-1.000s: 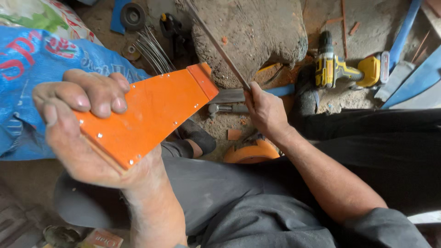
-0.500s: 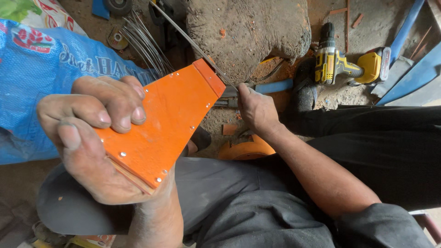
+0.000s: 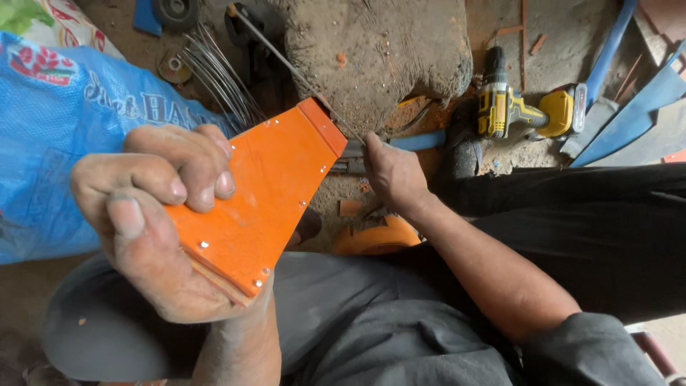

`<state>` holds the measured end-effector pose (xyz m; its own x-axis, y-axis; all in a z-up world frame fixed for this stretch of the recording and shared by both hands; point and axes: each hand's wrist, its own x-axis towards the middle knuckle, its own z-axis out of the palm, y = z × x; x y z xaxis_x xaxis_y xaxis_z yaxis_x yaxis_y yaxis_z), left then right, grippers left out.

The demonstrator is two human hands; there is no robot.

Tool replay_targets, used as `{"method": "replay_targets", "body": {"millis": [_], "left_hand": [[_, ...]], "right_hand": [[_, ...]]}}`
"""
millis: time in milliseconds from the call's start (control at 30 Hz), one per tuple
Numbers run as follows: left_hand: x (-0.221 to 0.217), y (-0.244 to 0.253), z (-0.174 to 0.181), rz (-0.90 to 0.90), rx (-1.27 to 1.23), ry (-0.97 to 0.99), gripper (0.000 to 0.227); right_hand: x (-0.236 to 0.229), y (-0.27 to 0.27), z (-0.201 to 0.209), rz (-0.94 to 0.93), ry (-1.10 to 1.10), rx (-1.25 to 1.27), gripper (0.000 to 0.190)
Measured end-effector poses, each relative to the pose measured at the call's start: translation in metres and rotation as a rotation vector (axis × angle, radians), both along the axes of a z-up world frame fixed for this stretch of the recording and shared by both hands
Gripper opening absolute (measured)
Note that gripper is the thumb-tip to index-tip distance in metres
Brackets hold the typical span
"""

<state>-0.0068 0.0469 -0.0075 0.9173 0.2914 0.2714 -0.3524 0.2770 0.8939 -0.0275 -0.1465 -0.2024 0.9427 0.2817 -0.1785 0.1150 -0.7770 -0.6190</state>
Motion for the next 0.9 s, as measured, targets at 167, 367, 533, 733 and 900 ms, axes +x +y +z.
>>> {"method": "replay_targets", "body": {"millis": [167,367,533,733,900], "left_hand": [[-0.004,0.005,-0.005,0.022,0.008,0.013,0.031],[-0.006,0.002,-0.004,0.002,-0.002,0.020,0.031],[-0.007,0.005,-0.008,0.006,-0.008,0.034,0.032],[-0.012,0.003,-0.007,0.008,-0.006,0.045,0.033],[-0.012,0.003,-0.004,0.003,-0.006,0.038,0.033]], "right_hand": [[-0.006,-0.002,-0.004,-0.035,-0.172,0.137,0.012],[0.002,-0.005,-0.017,0.011,0.056,-0.049,0.011],[-0.004,-0.002,-0.016,-0.059,-0.030,0.076,0.011],[-0.005,-0.005,-0.020,0.004,0.013,-0.003,0.010],[-0.011,-0.004,-0.026,-0.040,-0.032,0.058,0.014]]}}
